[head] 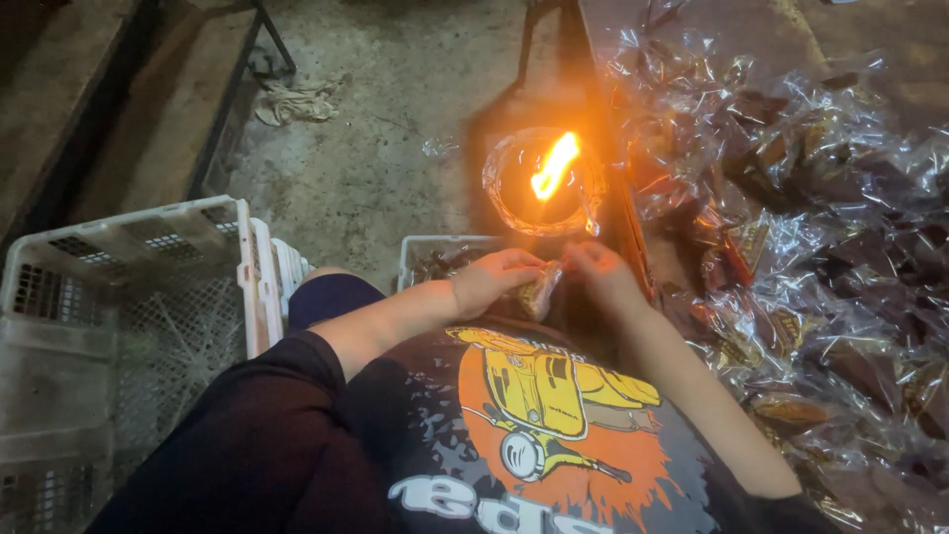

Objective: Sealing small plastic bags by folding the opening and passing it over a flame.

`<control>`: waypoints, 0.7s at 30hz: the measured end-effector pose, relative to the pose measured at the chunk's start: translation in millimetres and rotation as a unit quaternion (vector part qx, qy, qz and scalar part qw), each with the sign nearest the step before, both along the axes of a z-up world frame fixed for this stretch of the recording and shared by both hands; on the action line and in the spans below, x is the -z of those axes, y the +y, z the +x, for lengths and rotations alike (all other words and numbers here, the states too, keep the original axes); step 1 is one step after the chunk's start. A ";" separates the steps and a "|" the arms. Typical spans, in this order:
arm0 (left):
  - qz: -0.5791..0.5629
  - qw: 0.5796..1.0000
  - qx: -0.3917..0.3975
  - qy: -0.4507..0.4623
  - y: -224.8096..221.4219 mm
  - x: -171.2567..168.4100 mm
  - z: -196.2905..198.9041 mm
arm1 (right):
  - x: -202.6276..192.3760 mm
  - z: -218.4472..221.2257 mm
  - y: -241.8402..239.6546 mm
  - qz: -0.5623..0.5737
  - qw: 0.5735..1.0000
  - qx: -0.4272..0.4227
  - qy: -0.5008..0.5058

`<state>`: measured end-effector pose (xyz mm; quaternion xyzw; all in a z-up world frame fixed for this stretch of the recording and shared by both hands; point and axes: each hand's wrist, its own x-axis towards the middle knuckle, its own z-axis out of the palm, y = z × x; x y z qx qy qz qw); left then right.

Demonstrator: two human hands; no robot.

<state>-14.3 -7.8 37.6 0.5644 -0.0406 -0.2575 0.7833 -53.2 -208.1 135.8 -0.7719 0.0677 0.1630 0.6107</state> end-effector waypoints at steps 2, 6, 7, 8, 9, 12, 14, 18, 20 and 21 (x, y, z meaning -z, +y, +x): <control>0.156 0.988 -0.002 -0.010 2.7 13.2 11.8 | 40.0 22.0 -22.4 -0.011 0.985 0.137 -0.108; 0.240 0.968 -0.040 0.061 25.4 14.8 11.5 | 60.0 48.4 -83.7 -0.132 0.922 0.160 -0.327; 0.339 0.940 -0.009 0.034 29.2 41.5 19.8 | 60.7 48.4 -104.1 -0.329 0.844 0.224 -0.359; 0.434 0.901 0.023 0.007 33.0 68.3 28.1 | 61.4 48.5 -124.4 -0.509 0.724 0.277 -0.375; 0.433 0.901 0.023 0.006 29.8 66.9 25.5 | 69.2 51.5 -136.4 -0.510 0.723 0.276 -0.375; 0.366 0.931 -0.001 0.019 22.4 61.9 19.1 | 89.2 58.4 -162.8 -0.490 0.804 0.309 -0.136; 0.374 0.927 0.019 -0.008 21.2 58.0 16.1 | 99.3 59.6 -166.7 -0.553 0.788 0.236 -0.132; 0.343 0.939 0.022 0.012 17.8 19.8 11.0 | 82.2 56.5 -144.4 -0.361 0.827 0.318 -0.289; 0.264 0.958 0.071 0.088 16.5 -59.1 -9.1 | 53.3 52.1 -124.3 -0.031 0.821 0.320 -0.472; 0.263 0.958 0.070 0.087 14.7 -55.4 -11.1 | 33.6 48.7 -87.6 -0.030 0.821 0.318 -0.474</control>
